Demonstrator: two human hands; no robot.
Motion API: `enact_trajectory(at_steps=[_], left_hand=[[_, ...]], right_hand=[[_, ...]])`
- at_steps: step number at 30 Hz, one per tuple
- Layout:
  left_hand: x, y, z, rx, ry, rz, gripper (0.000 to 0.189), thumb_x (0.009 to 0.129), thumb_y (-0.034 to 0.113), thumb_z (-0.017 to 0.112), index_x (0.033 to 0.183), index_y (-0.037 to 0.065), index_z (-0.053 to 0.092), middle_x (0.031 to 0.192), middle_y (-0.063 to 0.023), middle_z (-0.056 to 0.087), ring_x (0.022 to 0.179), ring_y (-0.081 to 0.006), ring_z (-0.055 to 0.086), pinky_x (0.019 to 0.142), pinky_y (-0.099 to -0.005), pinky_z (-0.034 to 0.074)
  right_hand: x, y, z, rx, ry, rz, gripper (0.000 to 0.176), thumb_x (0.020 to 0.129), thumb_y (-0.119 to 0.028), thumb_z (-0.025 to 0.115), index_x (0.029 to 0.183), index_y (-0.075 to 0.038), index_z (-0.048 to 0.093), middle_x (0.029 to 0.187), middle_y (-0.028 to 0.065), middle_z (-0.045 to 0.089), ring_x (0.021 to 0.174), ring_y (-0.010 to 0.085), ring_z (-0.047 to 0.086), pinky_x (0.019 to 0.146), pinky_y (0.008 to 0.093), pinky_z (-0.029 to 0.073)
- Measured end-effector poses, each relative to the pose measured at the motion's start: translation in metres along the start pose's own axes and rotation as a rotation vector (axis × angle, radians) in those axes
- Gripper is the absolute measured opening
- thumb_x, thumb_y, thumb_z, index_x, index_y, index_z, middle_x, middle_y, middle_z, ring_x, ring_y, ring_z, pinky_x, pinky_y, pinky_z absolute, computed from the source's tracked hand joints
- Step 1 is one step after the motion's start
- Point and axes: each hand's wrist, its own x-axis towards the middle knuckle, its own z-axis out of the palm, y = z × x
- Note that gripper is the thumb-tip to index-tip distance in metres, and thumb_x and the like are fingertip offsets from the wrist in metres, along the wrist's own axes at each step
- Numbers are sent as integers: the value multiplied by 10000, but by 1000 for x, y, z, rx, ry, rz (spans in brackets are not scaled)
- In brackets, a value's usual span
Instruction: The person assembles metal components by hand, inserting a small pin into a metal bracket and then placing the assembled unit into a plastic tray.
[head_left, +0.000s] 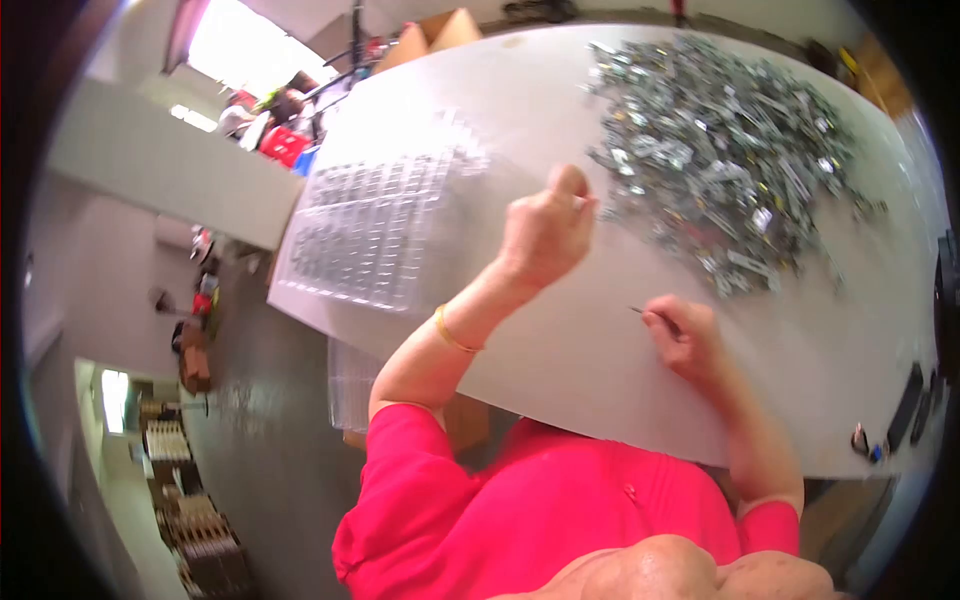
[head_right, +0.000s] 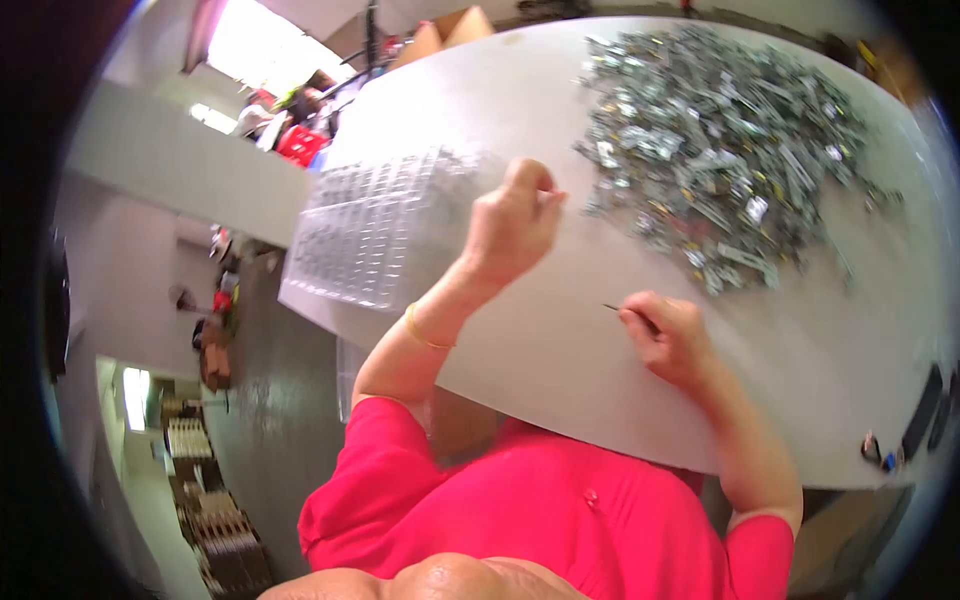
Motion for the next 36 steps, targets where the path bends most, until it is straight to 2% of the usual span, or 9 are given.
enact_trajectory(at_steps=[1,3,6,10,13,18,21,24,36], left_hand=[[-1,0,3,-50,5,-26,186,895,108,716,955,52,549,588,-105,551,504,-238,556,525,-363,466],[-5,6,6,-84,-41,-96,166,897,90,711,963,50,564,560,-70,479,484,-165,453,504,-331,424],[-17,4,20,-109,-130,-136,150,900,83,709,967,47,580,546,-48,422,486,-128,387,503,-318,402],[-29,1,45,-116,-184,-67,151,890,68,708,975,42,586,540,-51,452,474,-164,434,512,-329,416],[-29,5,63,-141,-151,125,130,881,47,701,955,38,594,615,-72,528,509,-218,513,527,-347,441],[-22,25,82,2,-189,406,117,841,35,713,910,50,619,876,-98,611,748,-280,597,676,-398,488],[-14,27,89,16,-173,494,130,835,48,717,941,53,641,897,-91,614,815,-283,592,733,-403,484],[-3,28,92,87,-65,447,149,836,57,715,974,55,658,922,-84,620,853,-280,589,762,-393,484],[6,27,112,235,-188,554,255,820,63,632,1074,71,651,1013,-88,611,968,-287,571,871,-415,450]], right_hand=[[1,-2,0,11,-23,-19,71,886,-43,698,914,-53,633,682,104,606,549,222,595,526,335,466],[-1,-3,1,0,-50,-86,65,887,-71,693,917,-59,637,688,107,614,560,250,608,536,361,479],[-3,-8,5,8,-123,-131,68,878,-99,699,906,-70,644,694,104,617,589,290,618,554,392,485],[-5,-14,8,29,-174,-164,75,862,-104,710,897,-82,647,707,99,625,628,307,624,575,411,483],[-7,-18,9,34,-193,-144,84,857,-107,717,892,-85,644,716,99,631,658,322,627,585,427,479],[-8,-17,9,111,-176,-147,100,844,-96,721,885,-86,629,711,104,625,653,331,619,583,435,471],[-8,-16,7,109,-206,-144,109,842,-93,720,870,-86,616,703,105,617,641,335,612,576,437,467],[-8,-15,10,134,-163,-195,127,815,-38,736,856,-72,622,673,96,584,597,306,579,545,417,443],[-9,-12,11,123,-162,-153,140,857,-101,722,862,-94,583,668,112,588,600,338,593,540,437,449]])
